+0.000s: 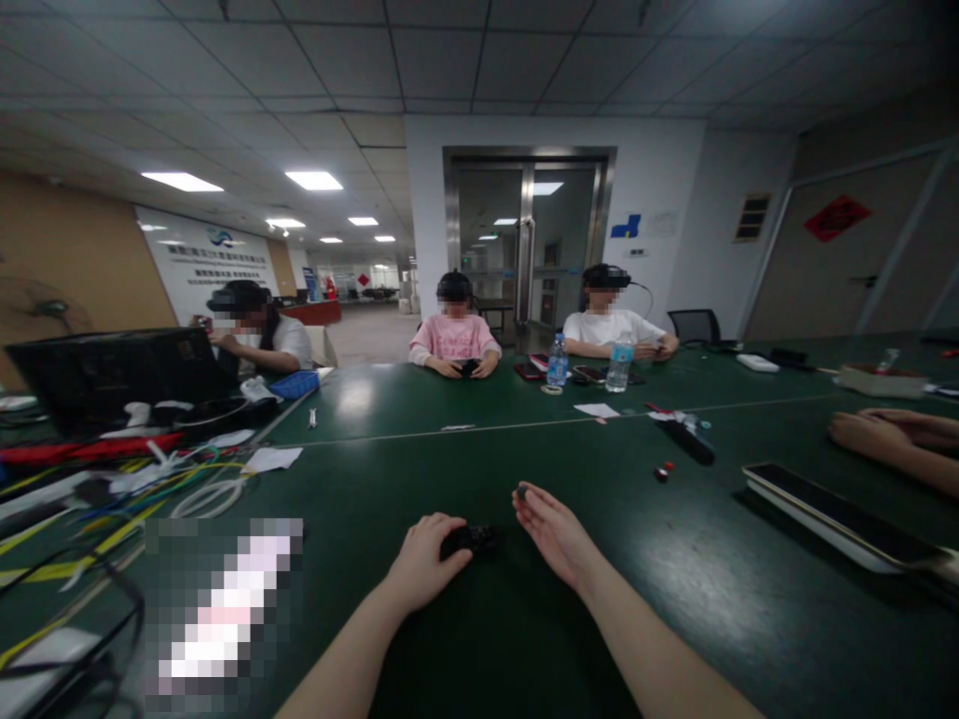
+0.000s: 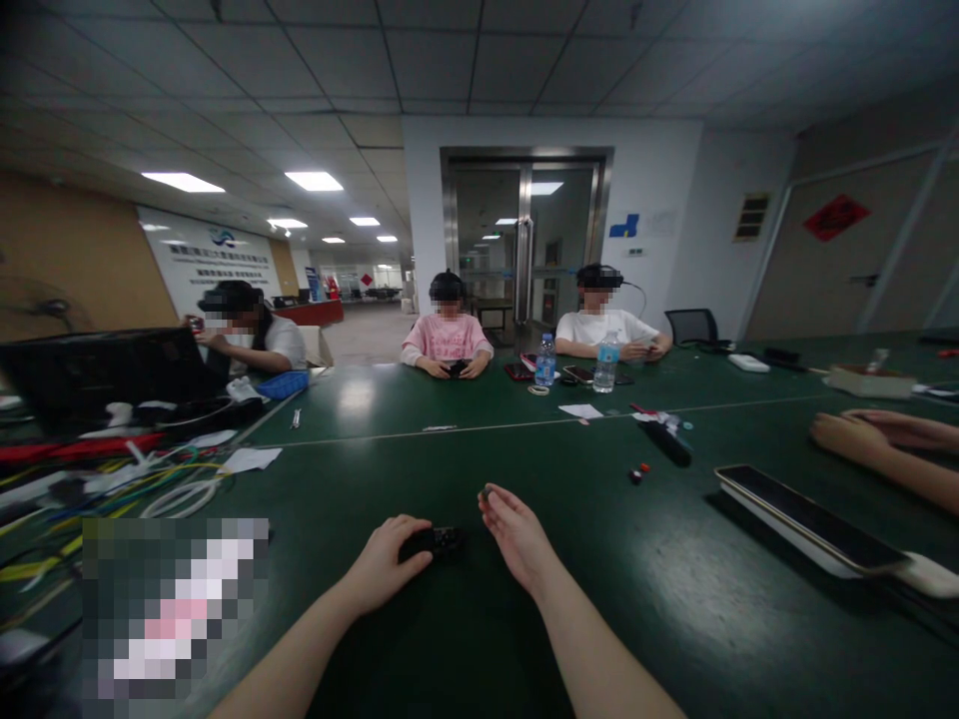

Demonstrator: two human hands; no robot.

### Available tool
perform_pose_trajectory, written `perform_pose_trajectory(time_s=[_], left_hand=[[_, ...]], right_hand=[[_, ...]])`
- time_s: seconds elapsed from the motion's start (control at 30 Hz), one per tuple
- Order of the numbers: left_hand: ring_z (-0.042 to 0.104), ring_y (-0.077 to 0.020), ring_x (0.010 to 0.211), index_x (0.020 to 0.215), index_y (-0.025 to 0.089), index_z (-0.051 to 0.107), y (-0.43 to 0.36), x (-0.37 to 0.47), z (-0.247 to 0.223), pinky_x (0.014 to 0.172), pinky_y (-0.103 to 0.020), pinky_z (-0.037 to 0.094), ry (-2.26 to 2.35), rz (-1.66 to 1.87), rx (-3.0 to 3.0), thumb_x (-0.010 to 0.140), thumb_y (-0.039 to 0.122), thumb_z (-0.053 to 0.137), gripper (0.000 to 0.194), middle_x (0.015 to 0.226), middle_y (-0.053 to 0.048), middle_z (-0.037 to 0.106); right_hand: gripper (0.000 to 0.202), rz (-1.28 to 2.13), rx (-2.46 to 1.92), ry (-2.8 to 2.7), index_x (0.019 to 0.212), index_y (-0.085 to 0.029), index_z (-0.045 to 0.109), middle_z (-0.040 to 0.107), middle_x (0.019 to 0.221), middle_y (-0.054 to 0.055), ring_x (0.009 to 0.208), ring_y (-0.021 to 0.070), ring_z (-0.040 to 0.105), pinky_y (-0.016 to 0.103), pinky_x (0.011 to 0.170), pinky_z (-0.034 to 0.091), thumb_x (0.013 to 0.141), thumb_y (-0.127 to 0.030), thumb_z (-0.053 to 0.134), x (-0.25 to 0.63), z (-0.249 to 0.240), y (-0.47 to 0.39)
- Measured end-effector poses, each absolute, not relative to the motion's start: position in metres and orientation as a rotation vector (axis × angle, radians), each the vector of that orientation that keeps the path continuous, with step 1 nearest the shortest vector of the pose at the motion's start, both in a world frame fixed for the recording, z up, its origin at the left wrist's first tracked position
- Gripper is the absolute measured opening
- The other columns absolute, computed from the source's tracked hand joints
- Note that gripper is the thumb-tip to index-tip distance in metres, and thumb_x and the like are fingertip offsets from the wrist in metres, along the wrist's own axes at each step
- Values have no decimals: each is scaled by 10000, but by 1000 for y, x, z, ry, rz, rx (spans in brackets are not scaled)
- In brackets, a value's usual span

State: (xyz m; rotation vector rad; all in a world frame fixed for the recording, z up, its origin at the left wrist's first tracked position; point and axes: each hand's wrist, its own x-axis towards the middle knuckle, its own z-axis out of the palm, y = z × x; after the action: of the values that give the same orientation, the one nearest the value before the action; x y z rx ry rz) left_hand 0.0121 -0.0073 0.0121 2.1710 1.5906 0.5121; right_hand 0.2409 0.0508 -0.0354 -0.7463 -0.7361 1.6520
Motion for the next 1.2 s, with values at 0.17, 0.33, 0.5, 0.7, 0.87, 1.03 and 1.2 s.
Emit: perform_pose_trajectory(time_s=[0.17, 0.33, 0.5, 0.7, 0.87, 1.03, 1.2], left_hand=[[465, -239, 1117, 1205, 256, 529, -6, 12, 10, 961, -370, 352, 1580, 527, 2177, 811, 459, 500, 444, 1195, -30, 551], [480, -233, 1090, 1193, 253, 538, -3, 11, 5, 954, -364, 354, 1574, 555, 2224, 807, 441, 515, 430, 1171, -35, 563], [477, -236, 1095, 1194, 255, 534, -2, 10, 3, 954, -364, 350, 1564, 554, 2251, 816, 458, 506, 430, 1171, -39, 563], [469, -224, 1109, 1200, 265, 522, -2, 9, 4, 965, -351, 343, 1578, 539, 2226, 818, 462, 509, 430, 1185, -23, 553], [473, -223, 1105, 1199, 267, 523, -3, 10, 5, 959, -352, 353, 1578, 539, 2205, 816, 453, 515, 426, 1179, -19, 557], [465, -227, 1118, 1212, 255, 518, -5, 12, 8, 955, -356, 360, 1593, 516, 2179, 819, 446, 506, 437, 1199, -31, 546], [458, -237, 1125, 1210, 259, 518, -6, 13, 11, 976, -368, 333, 1591, 506, 2187, 820, 455, 498, 437, 1202, -29, 547]], right_hand=[[340, 1659, -732, -735, 1003, -218, 644, 669, 1022, 51, 997, 183, 596, 305, 886, 454, 686, -307, 725, 240, -33, 49], [300, 1649, -716, -714, 963, -216, 656, 680, 969, 43, 970, 175, 602, 295, 873, 451, 682, -295, 728, 239, -31, 49], [339, 1661, -730, -724, 1004, -212, 643, 670, 1005, 52, 980, 170, 596, 289, 879, 447, 687, -303, 724, 240, -34, 50], [336, 1660, -724, -728, 999, -212, 642, 671, 1001, 51, 978, 178, 598, 302, 877, 451, 685, -299, 724, 240, -34, 51], [326, 1658, -715, -725, 985, -211, 647, 675, 989, 48, 979, 176, 598, 293, 874, 452, 683, -307, 725, 239, -33, 49], [333, 1661, -729, -730, 996, -217, 644, 672, 1006, 50, 998, 186, 594, 308, 881, 454, 687, -315, 722, 240, -32, 49], [340, 1655, -729, -734, 993, -220, 645, 672, 1012, 48, 1004, 188, 593, 314, 887, 453, 678, -317, 729, 239, -34, 50]])
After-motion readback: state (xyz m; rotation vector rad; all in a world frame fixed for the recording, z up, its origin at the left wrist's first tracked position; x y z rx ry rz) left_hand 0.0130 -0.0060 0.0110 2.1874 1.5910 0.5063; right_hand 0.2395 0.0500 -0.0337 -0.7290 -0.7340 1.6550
